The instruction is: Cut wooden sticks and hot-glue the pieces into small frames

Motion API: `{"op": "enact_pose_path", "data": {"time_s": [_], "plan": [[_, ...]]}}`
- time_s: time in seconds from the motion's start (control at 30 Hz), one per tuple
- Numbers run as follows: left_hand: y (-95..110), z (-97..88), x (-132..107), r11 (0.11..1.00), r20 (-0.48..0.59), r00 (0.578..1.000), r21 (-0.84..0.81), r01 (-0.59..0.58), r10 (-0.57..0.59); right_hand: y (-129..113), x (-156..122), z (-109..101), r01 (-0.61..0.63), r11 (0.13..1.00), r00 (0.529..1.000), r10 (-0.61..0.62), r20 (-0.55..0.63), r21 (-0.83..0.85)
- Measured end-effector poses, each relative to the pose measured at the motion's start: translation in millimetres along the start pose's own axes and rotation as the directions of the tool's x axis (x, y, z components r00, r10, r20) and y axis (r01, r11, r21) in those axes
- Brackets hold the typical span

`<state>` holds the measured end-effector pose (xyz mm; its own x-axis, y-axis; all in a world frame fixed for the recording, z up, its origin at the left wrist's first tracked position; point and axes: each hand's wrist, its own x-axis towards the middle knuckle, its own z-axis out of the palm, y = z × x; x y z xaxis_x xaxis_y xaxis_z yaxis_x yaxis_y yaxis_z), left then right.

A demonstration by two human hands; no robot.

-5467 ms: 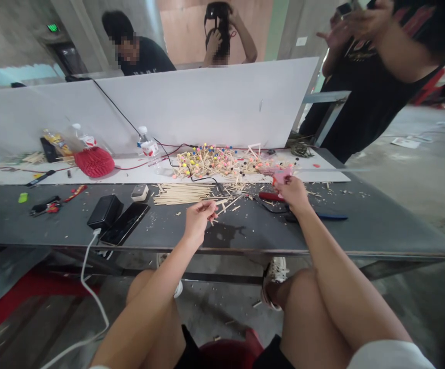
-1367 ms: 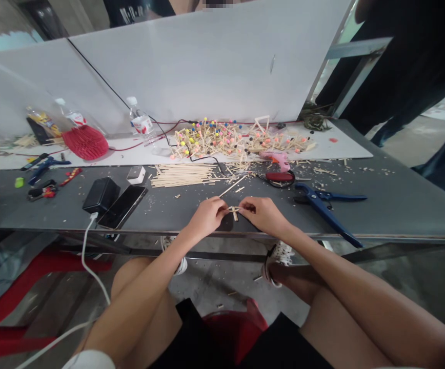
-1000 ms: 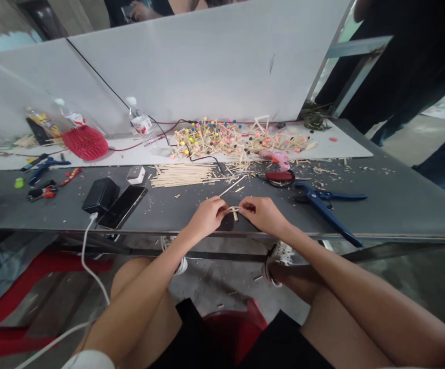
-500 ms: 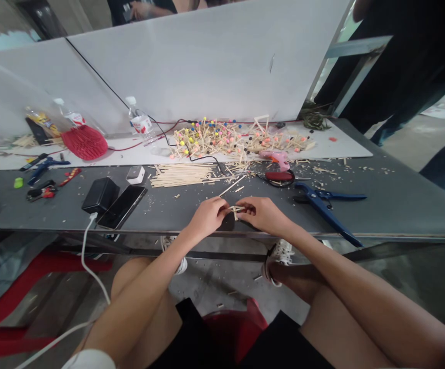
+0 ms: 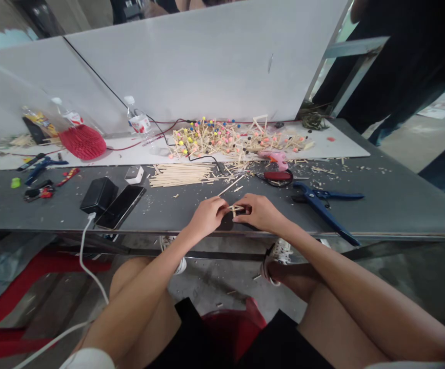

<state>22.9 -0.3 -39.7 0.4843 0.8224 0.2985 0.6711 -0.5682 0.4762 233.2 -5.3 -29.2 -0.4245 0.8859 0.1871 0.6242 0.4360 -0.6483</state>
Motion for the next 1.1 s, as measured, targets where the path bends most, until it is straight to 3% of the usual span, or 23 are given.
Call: {"op": "enact_pose_path", "data": {"time_s": [0.63,1.1], "plan": [[-0.1,1.2,1.9,1.000,-0.011,1.000,-0.010,-0.016,0.016,1.1,3.7,1.0,0.038,0.999,0.999,-0.038,-0.007,-0.039],[-1.3,1.4,3.5,0.999,-0.026,0.999,-0.019,-0.030,0.029,-2.0,17.6,-9.1,0.076,0.984,0.988,-0.053,0.148,-0.158]]}}
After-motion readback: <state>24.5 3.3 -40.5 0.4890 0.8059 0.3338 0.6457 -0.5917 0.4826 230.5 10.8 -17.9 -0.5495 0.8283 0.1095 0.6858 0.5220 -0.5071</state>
